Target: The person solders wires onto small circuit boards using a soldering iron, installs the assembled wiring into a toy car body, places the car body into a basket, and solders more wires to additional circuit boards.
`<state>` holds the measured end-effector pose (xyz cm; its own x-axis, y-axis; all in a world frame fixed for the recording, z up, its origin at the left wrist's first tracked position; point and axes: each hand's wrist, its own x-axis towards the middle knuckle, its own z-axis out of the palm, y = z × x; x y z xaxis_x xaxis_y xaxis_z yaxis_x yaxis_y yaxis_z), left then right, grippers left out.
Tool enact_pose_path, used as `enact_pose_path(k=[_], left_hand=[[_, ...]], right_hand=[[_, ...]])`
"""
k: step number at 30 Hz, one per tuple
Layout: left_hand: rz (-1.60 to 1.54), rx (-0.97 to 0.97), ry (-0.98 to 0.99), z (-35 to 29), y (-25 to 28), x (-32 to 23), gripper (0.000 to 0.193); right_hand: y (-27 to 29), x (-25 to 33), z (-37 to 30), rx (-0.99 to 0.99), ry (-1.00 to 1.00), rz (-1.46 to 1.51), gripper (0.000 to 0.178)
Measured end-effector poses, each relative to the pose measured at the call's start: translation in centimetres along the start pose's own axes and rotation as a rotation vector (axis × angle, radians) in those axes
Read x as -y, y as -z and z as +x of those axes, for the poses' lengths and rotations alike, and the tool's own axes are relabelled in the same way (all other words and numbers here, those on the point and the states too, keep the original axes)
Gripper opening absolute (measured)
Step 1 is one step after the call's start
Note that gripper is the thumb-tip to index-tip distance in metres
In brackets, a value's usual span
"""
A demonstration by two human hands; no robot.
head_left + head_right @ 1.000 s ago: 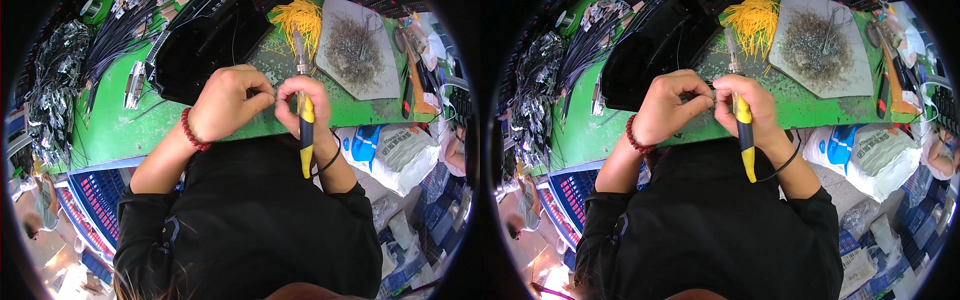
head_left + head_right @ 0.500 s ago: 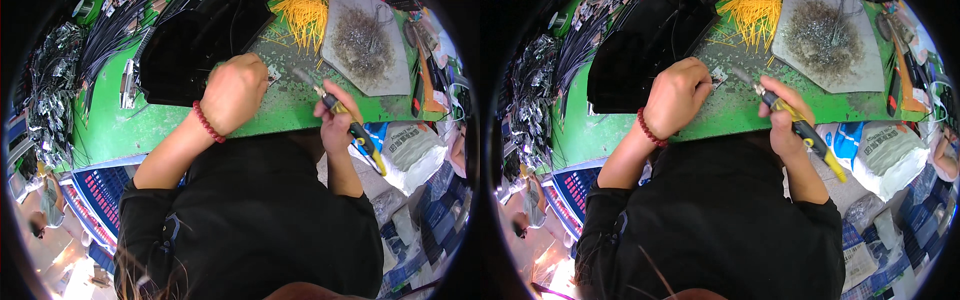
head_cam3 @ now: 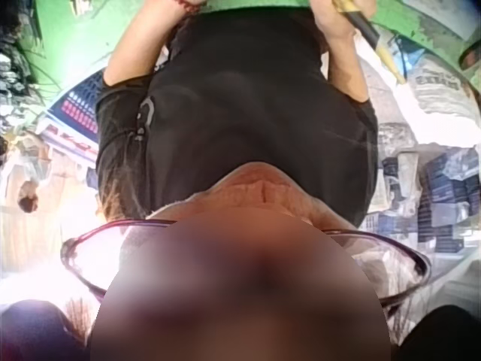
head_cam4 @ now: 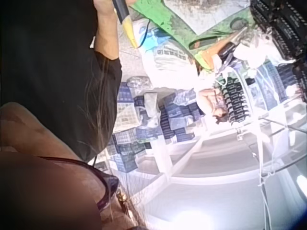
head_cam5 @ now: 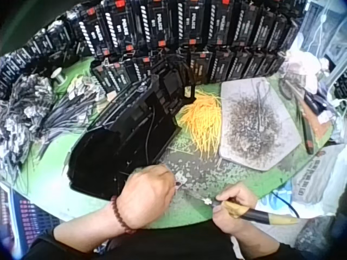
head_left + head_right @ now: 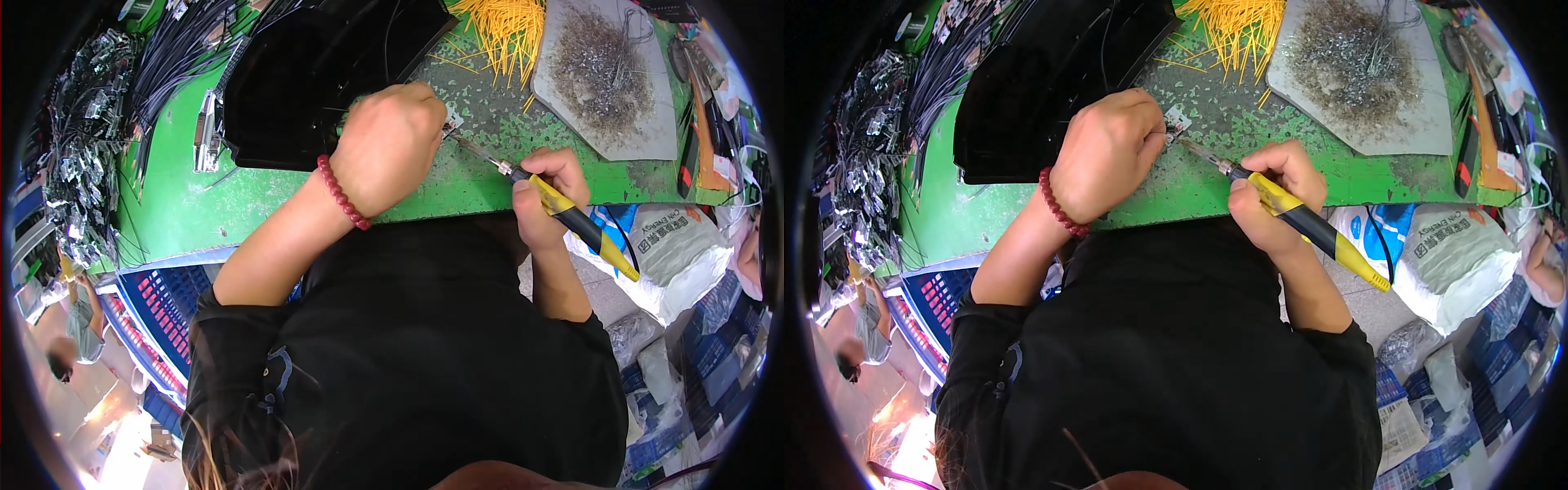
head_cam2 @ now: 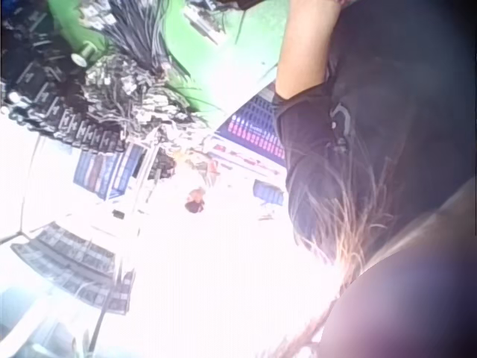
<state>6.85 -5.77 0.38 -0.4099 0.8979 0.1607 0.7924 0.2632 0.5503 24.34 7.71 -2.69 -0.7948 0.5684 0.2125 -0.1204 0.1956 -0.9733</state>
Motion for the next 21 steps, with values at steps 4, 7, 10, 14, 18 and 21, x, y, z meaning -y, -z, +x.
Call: enact_pose_path(k=[4, 7, 10, 14, 18, 21], left_hand=[[-0.022, -0.004, -0.002, -0.02, 0.00, 0.14, 0.004], [-0.016, -0.012, -0.003, -0.08, -0.10, 0.15, 0.004], [-0.013, -0.019, -0.004, -0.13, -0.19, 0.16, 0.004], [0.003, -0.020, -0.007, -0.15, -0.27, 0.13, 0.004], [0.006, -0.029, -0.008, -0.23, -0.28, 0.06, 0.005], [0.008, -0.034, -0.013, -0.26, -0.29, 0.07, 0.005]], right_hand=[[-0.07, -0.09, 0.00, 0.029, 0.024, -0.035, 0.023], [-0.20, -0.12, 0.02, 0.038, 0.039, -0.053, 0.022], [-0.27, -0.03, 0.04, 0.047, 0.045, -0.055, 0.021], [-0.36, 0.05, 0.03, 0.055, 0.042, -0.082, 0.020], [-0.37, -0.17, 0.07, 0.033, 0.084, -0.102, 0.021], [-0.38, -0.24, -0.10, -0.007, 0.088, 0.022, 0.021]])
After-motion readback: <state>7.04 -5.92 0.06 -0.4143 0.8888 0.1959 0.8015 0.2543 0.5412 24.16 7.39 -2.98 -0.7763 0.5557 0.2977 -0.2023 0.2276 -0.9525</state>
